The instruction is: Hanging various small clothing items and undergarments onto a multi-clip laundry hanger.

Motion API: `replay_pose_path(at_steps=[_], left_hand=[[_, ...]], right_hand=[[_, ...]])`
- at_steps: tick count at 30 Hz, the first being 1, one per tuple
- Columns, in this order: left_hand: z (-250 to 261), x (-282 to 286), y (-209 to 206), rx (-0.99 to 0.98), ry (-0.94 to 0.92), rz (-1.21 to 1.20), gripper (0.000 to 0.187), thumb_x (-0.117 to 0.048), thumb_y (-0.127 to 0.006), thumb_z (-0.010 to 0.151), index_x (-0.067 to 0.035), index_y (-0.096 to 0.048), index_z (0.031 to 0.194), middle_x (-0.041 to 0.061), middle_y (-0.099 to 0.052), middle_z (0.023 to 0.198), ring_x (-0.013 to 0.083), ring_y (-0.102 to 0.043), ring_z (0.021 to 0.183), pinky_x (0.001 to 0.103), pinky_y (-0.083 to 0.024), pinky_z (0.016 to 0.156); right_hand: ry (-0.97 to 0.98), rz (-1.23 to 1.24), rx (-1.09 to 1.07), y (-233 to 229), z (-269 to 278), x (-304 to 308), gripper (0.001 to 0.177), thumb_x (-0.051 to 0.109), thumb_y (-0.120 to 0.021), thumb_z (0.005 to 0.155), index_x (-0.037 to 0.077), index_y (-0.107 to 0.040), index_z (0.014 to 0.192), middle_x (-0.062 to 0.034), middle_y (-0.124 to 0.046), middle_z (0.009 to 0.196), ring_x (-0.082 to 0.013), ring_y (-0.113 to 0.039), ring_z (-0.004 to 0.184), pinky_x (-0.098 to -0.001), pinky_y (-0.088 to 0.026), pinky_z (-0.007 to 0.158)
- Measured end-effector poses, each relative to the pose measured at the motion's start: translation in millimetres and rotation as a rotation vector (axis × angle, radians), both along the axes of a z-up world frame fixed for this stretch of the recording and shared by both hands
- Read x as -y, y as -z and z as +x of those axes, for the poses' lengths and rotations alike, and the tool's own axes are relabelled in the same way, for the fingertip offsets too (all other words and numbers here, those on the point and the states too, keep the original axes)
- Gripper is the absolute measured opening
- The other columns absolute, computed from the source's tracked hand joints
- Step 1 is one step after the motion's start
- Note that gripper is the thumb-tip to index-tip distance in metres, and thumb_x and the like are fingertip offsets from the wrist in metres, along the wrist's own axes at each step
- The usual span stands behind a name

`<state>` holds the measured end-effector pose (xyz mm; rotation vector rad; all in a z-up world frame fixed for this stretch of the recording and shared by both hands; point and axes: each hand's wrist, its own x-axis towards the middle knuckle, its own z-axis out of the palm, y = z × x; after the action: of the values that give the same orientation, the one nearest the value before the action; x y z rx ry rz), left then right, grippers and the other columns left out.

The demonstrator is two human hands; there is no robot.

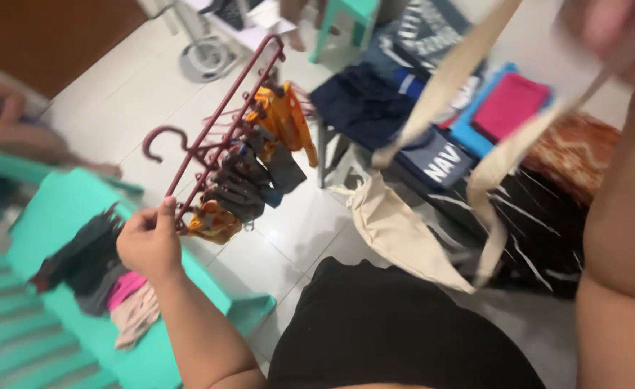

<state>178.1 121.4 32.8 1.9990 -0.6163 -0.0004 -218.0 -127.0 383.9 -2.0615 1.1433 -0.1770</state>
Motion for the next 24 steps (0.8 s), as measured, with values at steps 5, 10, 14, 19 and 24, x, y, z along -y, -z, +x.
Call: replay_pose_path(at_steps=[5,10,14,19,24], left_hand=[[0,-18,-19,-0.023,-0.031,-0.065,0.03,-0.026,-0.08,0.1,-0.001,-0.071,0.085,0.0,-0.066,0.065,0.0073,-0.057,0.057,0.025,-0.046,0.056],[-10,-27,-42,0.049,-0.072,-0.08,0.021,-0.023,-0.078,0.097,-0.004,-0.074,0.089,0.0,-0.066,0.066,0.0068,-0.058,0.057,0.025,-0.046,0.056],[-38,-30,-62,0.157,-0.047,-0.062,0.014,-0.019,-0.08,0.095,-0.007,-0.077,0.091,0.003,-0.065,0.067,0.0096,-0.057,0.061,0.026,-0.046,0.058],[-87,-24,-75,0.272,-0.022,-0.02,0.013,-0.019,-0.082,0.09,-0.008,-0.076,0.088,0.006,-0.067,0.069,0.0161,-0.062,0.059,0.029,-0.048,0.058],[-138,-25,-83,0.339,0.02,-0.034,0.011,-0.023,-0.082,0.087,-0.013,-0.077,0.086,0.006,-0.07,0.073,0.0202,-0.068,0.062,0.031,-0.05,0.058]], right_hand=[[-0.254,-0.078,-0.306,39,66,-31,0.023,0.026,-0.067,0.095,0.02,-0.074,0.116,-0.0034,-0.073,0.088,-0.0204,-0.071,0.079,-0.0369,-0.059,0.072],[-0.542,-0.208,-0.368,84,103,-45,0.023,0.032,-0.071,0.089,0.02,-0.078,0.108,-0.006,-0.075,0.08,-0.0229,-0.071,0.071,-0.0378,-0.056,0.067],[-0.859,-0.282,-0.045,98,125,-55,0.027,0.037,-0.069,0.088,0.012,-0.079,0.089,-0.011,-0.073,0.072,-0.0271,-0.068,0.066,-0.0391,-0.053,0.063],[-0.906,-0.277,0.33,104,149,-60,0.025,0.033,-0.069,0.094,0.01,-0.078,0.095,-0.0076,-0.073,0.076,-0.0207,-0.068,0.066,-0.0361,-0.053,0.062],[-0.792,-0.248,0.466,121,169,-42,0.027,0.031,-0.07,0.097,0.007,-0.076,0.107,-0.0086,-0.072,0.078,-0.0175,-0.067,0.069,-0.0338,-0.053,0.067]])
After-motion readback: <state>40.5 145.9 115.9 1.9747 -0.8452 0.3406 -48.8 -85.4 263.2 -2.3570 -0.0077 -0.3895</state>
